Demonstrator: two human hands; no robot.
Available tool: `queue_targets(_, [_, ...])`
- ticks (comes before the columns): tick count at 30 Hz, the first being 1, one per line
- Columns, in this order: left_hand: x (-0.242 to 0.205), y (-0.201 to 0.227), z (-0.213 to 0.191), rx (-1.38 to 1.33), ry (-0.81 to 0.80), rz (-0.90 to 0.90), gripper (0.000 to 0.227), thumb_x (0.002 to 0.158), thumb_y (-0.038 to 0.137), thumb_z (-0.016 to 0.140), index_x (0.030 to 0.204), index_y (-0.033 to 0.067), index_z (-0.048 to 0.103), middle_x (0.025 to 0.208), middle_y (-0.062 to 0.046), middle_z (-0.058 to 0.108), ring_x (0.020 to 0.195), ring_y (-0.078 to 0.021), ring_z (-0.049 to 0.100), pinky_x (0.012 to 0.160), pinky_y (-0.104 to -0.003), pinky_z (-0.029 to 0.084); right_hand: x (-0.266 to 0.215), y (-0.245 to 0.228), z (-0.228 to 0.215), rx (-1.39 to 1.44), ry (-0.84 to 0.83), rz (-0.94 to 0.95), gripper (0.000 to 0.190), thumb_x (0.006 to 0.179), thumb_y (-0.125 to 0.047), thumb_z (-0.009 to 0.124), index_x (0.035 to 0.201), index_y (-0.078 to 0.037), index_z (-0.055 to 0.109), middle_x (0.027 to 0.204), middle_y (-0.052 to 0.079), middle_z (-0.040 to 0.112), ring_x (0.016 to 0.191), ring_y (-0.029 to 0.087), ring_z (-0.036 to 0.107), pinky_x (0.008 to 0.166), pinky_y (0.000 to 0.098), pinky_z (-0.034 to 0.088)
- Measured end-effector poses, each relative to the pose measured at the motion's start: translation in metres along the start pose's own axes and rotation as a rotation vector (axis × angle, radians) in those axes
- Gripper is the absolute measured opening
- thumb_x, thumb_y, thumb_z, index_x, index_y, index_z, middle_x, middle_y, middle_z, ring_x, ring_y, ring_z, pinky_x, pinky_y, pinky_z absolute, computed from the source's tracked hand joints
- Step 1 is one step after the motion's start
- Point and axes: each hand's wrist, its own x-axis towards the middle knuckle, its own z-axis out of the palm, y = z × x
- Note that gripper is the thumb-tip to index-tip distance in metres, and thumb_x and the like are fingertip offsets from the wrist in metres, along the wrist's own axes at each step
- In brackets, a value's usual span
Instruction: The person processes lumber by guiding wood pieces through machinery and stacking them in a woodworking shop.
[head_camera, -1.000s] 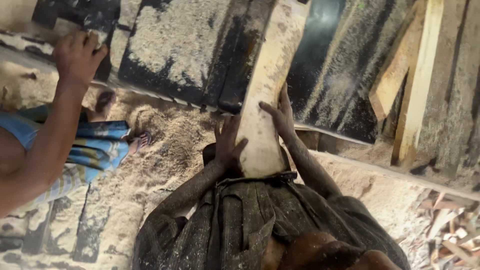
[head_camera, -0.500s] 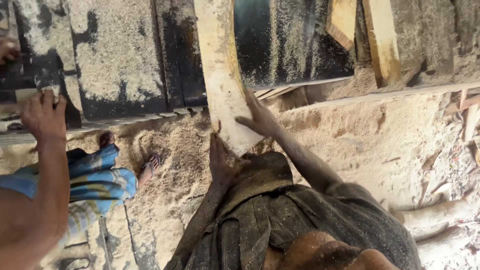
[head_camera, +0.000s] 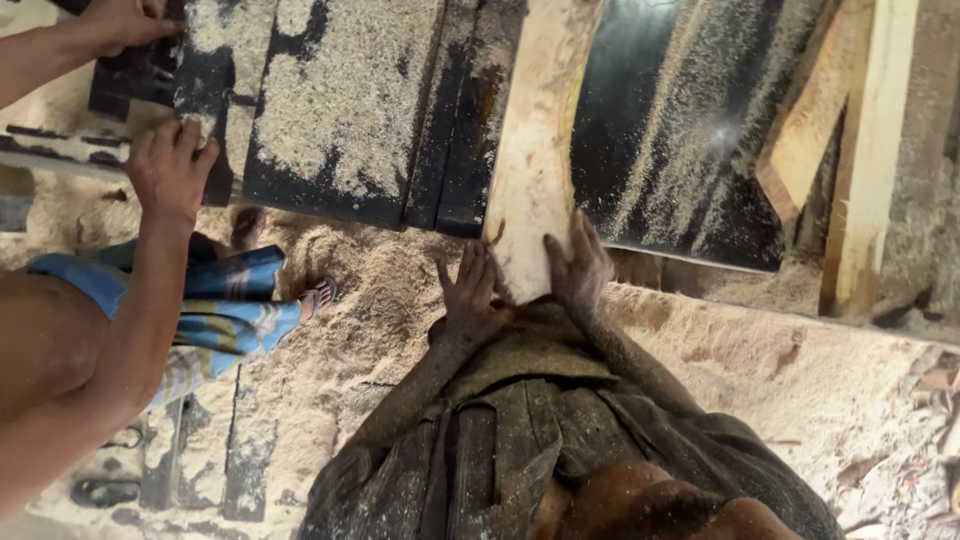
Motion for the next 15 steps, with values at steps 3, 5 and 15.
queue_targets(3, [0.039, -0.006, 0.011, -0.008, 0.006, 0.009, 0.1, 0.093, 0.072, 0.062, 0.145, -0.0126, 0.05, 0.158, -0.029, 0.044, 0.155, -0.0387, 0.036, 0.125, -0.072, 0.004, 0.033, 0.03, 0.017, 0.0, 0.012, -0.007, 0.052, 0.107, -0.031, 0.059, 0.141, 0.009, 0.059, 0.12, 0.029, 0.074, 0.062, 0.022, 0.071, 0.041, 0.0296, 0.053])
queue_targets(5, [0.066, -0.008, 0.017, 0.096, -0.008, -0.002, 0.094, 0.094, 0.064, 0.064, 0.151, -0.0092, 0.048, 0.163, -0.025, 0.042, 0.159, -0.0356, 0.035, 0.128, -0.07, 0.004, 0.058, 0.052, 0.033, -0.022, 0.042, -0.046, 0.049, 0.107, -0.027, 0.056, 0.14, 0.008, 0.061, 0.117, 0.027, 0.076, 0.051, 0.017, 0.065, 0.035, 0.0263, 0.045])
queue_targets(15, [0.198, -0.041, 0.06, 0.147, -0.313, -0.196, 0.122, 0.08, 0.087, 0.056, 0.164, 0.0081, 0.015, 0.173, -0.012, 0.013, 0.159, -0.0393, 0.014, 0.123, -0.068, 0.002, 0.212, 0.143, 0.11, -0.127, 0.339, -0.03, 0.026, 0.109, -0.023, 0.057, 0.118, -0.015, 0.08, 0.087, 0.006, 0.076, 0.046, 0.003, 0.044, 0.038, 0.0212, 0.036])
